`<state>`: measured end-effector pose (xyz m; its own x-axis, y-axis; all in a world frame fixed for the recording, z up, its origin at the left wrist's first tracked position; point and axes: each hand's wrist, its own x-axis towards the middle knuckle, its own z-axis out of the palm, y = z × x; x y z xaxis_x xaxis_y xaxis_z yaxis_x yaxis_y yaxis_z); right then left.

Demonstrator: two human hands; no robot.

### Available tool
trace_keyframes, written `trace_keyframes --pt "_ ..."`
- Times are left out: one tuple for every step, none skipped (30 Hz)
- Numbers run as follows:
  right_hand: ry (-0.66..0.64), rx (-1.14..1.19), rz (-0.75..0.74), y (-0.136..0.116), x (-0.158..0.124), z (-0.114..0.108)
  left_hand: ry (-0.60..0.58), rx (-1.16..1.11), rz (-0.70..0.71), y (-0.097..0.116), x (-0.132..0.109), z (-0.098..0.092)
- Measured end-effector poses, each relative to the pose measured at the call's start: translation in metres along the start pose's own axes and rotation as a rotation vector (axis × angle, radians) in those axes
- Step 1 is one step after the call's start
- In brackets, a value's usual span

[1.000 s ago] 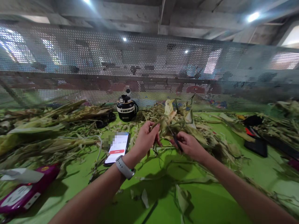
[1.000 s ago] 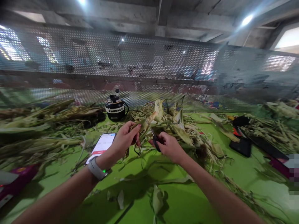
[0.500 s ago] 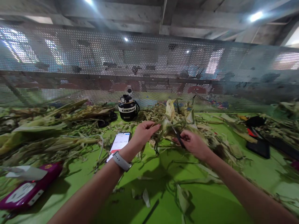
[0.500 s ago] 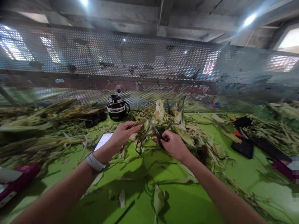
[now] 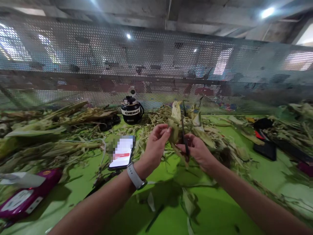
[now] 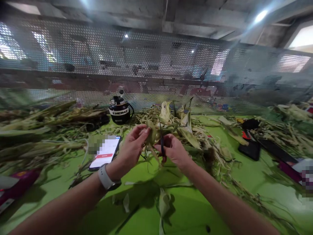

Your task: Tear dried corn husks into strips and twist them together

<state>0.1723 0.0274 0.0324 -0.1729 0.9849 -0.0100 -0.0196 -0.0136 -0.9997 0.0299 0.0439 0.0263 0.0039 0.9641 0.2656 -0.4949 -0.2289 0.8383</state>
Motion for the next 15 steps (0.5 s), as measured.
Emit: trace_keyframes --pt "-0.003 0.011 0.016 0.001 -0.001 0.0 -0.001 -0.026 0.011 -0.001 -0.001 0.0" --pt "-0.007 0.027 0.03 0.002 -0.001 0.001 -0.005 -0.039 0.023 -0.002 -0.002 0.0" --pt "-0.013 0.048 0.044 0.003 -0.001 0.002 -0.009 -0.042 0.037 -0.003 -0.003 0.0" --pt "-0.021 0.075 0.054 0.005 -0.002 0.002 -0.013 -0.031 0.049 -0.003 -0.004 0.0" --pt "-0.028 0.103 0.059 0.006 -0.002 0.003 -0.013 -0.011 0.062 -0.003 -0.005 0.001" --pt "-0.036 0.123 0.057 0.007 -0.002 0.003 -0.008 0.013 0.074 -0.003 -0.005 0.001" --pt "-0.043 0.124 0.05 0.007 -0.001 0.003 -0.002 0.038 0.082 -0.004 -0.005 0.001" --pt "-0.043 0.104 0.035 0.007 0.0 0.002 0.003 0.056 0.084 -0.004 -0.005 0.001" --pt "-0.035 0.07 0.012 0.006 0.001 0.0 0.009 0.068 0.082 -0.004 -0.004 0.0" --pt "-0.012 0.03 -0.02 0.005 0.003 -0.002 0.006 0.073 0.075 -0.005 -0.002 -0.002" --pt "0.018 -0.007 -0.056 0.003 0.005 -0.005 -0.008 0.078 0.061 -0.005 0.0 -0.004" --pt "0.053 -0.037 -0.092 0.001 0.007 -0.008 -0.031 0.09 0.039 -0.004 0.002 -0.007" --pt "0.089 -0.059 -0.127 -0.001 0.01 -0.012 -0.066 0.116 0.011 -0.003 0.004 -0.01" --pt "0.115 -0.078 -0.155 -0.003 0.012 -0.016 -0.101 0.152 -0.024 -0.001 0.006 -0.012" --pt "0.13 -0.098 -0.177 -0.004 0.014 -0.019 -0.137 0.191 -0.062 0.001 0.007 -0.015"
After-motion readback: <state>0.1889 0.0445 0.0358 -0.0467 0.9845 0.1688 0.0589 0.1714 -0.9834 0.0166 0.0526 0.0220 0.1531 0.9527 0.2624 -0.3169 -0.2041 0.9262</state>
